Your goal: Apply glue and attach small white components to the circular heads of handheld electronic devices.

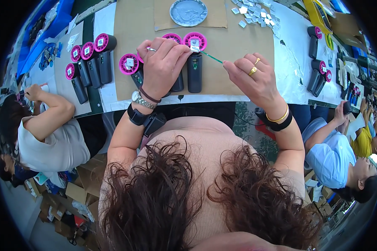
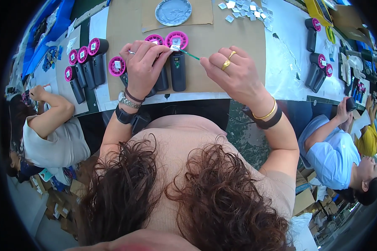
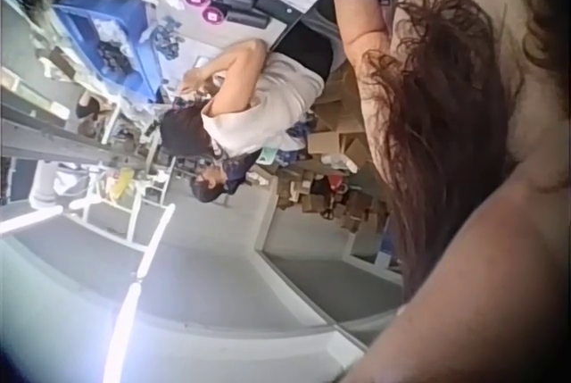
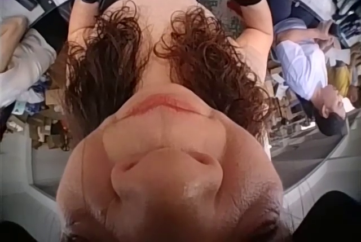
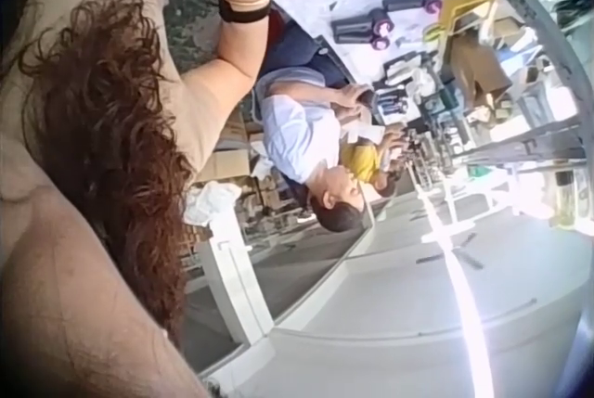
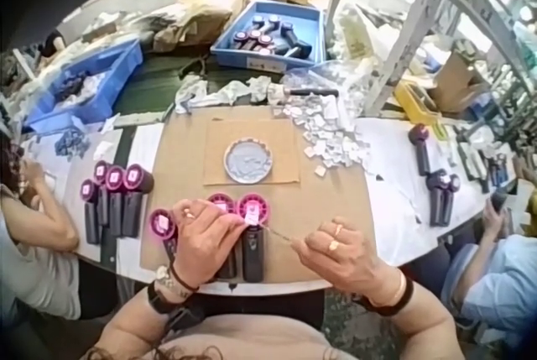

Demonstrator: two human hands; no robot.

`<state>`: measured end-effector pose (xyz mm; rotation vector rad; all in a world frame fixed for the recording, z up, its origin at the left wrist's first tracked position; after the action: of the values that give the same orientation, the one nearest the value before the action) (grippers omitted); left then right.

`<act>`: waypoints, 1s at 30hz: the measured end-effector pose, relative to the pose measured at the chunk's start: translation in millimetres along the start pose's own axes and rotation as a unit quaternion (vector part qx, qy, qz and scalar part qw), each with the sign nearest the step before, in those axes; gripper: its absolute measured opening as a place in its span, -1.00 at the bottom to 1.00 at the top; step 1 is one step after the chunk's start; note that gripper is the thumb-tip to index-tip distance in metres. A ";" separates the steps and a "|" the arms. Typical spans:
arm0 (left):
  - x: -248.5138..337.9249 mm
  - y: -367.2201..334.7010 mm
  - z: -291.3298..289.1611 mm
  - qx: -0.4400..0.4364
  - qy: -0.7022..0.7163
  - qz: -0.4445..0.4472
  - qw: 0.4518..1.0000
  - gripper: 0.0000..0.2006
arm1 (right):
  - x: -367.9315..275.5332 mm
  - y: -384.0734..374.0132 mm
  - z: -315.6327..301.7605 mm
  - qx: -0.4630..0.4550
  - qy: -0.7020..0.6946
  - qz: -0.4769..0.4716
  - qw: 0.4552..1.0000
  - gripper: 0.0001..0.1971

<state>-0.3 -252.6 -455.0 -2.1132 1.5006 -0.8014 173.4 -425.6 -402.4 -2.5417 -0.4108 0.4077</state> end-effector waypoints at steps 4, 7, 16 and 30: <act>-1.4 -0.1 -0.2 0.001 0.005 -0.004 1.000 -0.88 | -3.6 1.5 -3.0 -0.020 0.017 -0.015 1.000 -0.71; -2.6 0.4 -0.8 0.002 0.006 -0.004 1.000 -0.88 | -1.9 1.8 -4.9 0.006 0.007 -0.002 1.000 -0.75; -32.5 5.1 -18.5 0.022 -0.004 -0.059 0.998 -0.75 | 35.9 0.4 10.8 0.145 -0.185 0.381 0.894 -0.85; -43.7 3.0 -18.0 -0.068 0.028 0.004 0.997 -0.81 | 101.3 -26.4 58.8 0.133 -0.196 0.464 0.854 -0.73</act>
<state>-25.4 -212.5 -452.7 -2.1976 1.6331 -0.7808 238.6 -340.5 -456.6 -2.2004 0.7482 1.2399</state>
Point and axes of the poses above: each hand's wrist, its own y-axis away from the middle knuckle, its own z-axis out of the palm, x = y × z, the point moved 4 cm from there along -y, towards the middle knuckle, and after that the axes turned 7 degrees about -y, right-handed, at the moved point
